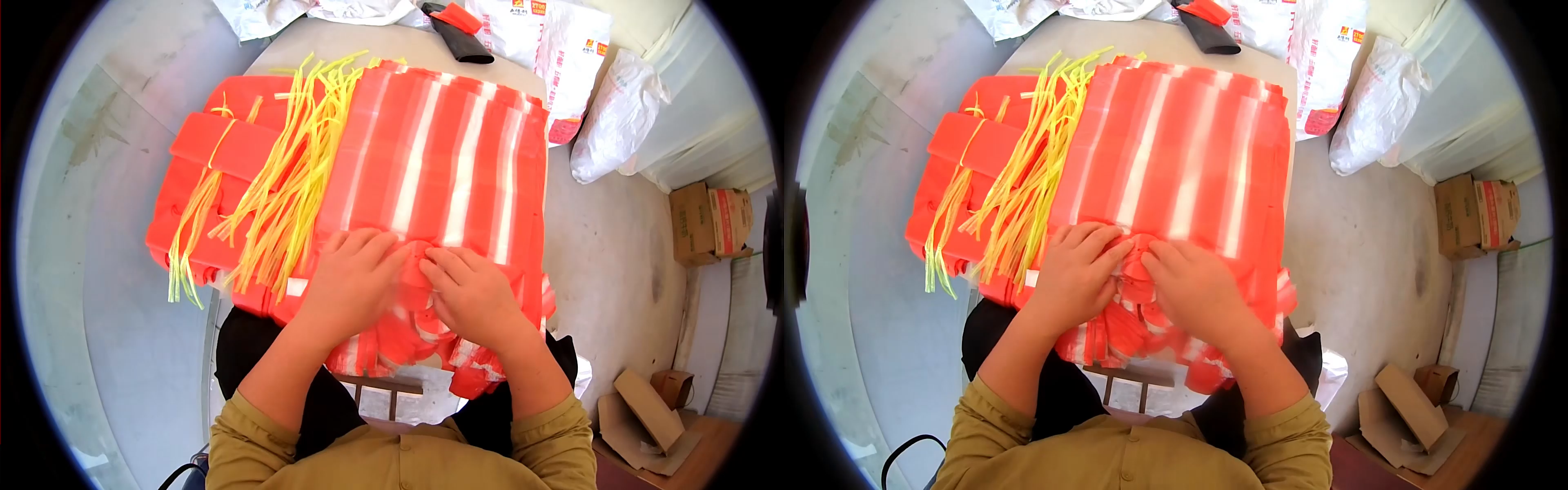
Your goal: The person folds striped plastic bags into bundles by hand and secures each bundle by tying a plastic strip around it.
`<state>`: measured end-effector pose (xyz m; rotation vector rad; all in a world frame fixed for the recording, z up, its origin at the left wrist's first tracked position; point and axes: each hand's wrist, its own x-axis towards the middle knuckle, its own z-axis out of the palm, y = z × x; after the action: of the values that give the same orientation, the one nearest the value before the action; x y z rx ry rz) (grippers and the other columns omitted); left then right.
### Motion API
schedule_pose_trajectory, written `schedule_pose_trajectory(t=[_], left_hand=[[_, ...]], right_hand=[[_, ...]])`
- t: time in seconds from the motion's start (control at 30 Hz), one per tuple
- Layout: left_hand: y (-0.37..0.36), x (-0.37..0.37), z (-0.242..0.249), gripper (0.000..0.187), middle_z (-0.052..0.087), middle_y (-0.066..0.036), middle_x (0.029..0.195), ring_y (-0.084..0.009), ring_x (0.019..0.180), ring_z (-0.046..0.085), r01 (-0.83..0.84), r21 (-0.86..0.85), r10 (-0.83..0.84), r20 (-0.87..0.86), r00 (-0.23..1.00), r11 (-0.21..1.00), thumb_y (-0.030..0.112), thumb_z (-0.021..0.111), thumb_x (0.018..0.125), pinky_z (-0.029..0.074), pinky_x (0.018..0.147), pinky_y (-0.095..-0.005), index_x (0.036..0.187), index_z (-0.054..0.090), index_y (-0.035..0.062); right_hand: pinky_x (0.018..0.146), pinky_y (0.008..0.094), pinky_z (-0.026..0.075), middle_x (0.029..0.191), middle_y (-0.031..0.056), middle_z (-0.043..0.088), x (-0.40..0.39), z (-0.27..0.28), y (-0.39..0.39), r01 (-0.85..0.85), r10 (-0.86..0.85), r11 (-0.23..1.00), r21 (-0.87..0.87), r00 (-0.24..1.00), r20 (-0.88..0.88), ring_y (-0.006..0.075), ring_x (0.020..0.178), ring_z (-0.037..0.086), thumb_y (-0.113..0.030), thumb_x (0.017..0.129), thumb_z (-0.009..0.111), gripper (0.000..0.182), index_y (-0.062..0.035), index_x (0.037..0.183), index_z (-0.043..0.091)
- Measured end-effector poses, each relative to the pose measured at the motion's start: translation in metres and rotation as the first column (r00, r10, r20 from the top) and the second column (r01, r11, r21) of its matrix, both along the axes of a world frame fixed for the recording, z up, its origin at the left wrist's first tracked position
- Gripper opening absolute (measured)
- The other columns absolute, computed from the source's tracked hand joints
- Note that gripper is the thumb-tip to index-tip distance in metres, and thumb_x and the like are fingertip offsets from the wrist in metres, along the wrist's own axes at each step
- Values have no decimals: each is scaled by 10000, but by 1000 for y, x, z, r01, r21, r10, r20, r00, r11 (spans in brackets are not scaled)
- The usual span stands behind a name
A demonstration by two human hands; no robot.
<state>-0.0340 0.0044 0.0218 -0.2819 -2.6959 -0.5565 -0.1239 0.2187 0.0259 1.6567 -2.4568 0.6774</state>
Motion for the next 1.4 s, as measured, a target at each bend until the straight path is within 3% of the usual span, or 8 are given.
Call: schedule_pose_trajectory(t=[0.4, 0.6, 0.67, 0.9, 1.0, 1.13, 1.27, 1.4], left_hand=[[-7, -3, -4, 405, 728, -83, 1178, -300, 1132, 665, 15, 9, -14, -57, 998, 1000, 28, 689, 773, 509, 988, -471, 1175, 723, 64], [-28, 2, 2, 368, 740, -123, 1092, -350, 1101, 688, -10, 129, 13, -24, 1000, 992, -41, 725, 734, 545, 938, -473, 1087, 710, 63], [-32, 11, 16, 353, 741, -137, 1039, -358, 1066, 703, -18, 171, 18, -1, 1000, 985, -45, 750, 738, 561, 908, -442, 1075, 708, 54], [-40, 34, 17, 224, 675, -91, 863, -167, 832, 672, -227, 522, -28, 435, 900, 822, 36, 799, 852, 535, 766, -312, 1054, 703, 19], [-49, 33, 16, 179, 678, -45, 879, -116, 835, 633, -278, 503, -63, 559, 827, 818, 48, 764, 908, 525, 772, -296, 1074, 709, 8], [-47, 32, -2, 166, 687, 7, 923, -81, 868, 608, -401, 629, -42, 568, 822, 666, 84, 712, 987, 514, 793, -279, 1118, 715, -19], [-44, 28, -6, 195, 685, 26, 950, -61, 902, 596, -475, 719, -45, 573, 818, 507, 124, 675, 1033, 508, 811, -269, 1153, 720, -23], [-45, 25, -6, 187, 689, 17, 963, -56, 909, 605, -517, 663, 4, 613, 790, 542, 123, 658, 1043, 508, 818, -255, 1154, 719, -14]], right_hand=[[923, 426, 593, 1241, 156, 713, 5, -4, -3, 141, -143, 989, -35, 988, -63, 341, 1109, 689, 14, 748, 673, 461, 10, 1209, 696], [836, 439, 597, 1145, 134, 747, 1, 8, 0, 138, -135, 988, -67, 990, 50, 339, 1008, 719, -1, 828, 678, 389, -27, 1216, 704], [775, 458, 581, 1026, 146, 736, 6, 27, 6, 161, -174, 984, 81, 967, 184, 356, 918, 713, -39, 877, 668, 300, -42, 1174, 711], [641, 428, 499, 776, 209, 625, -12, 38, 30, -3, -148, 962, 273, 835, 530, 394, 689, 615, -184, 963, 643, 182, -5, 953, 674], [621, 398, 476, 721, 168, 585, -25, 40, 24, 14, -254, 940, 342, 698, 669, 291, 611, 556, -188, 980, 647, 215, 18, 919, 652], [648, 351, 475, 774, 75, 593, -34, 32, 31, 98, -228, 972, 215, 622, 749, 149, 676, 514, -171, 978, 668, 185, -22, 1086, 688], [699, 298, 474, 892, 13, 618, -39, 26, 57, 242, -257, 959, 148, 519, 815, 92, 773, 538, -92, 952, 689, 461, -68, 1401, 587], [721, 270, 465, 904, 2, 608, -41, 30, 85, 237, -261, 954, 182, 366, 893, 68, 799, 547, -39, 956, 687, 642, -53, 1548, 438]])
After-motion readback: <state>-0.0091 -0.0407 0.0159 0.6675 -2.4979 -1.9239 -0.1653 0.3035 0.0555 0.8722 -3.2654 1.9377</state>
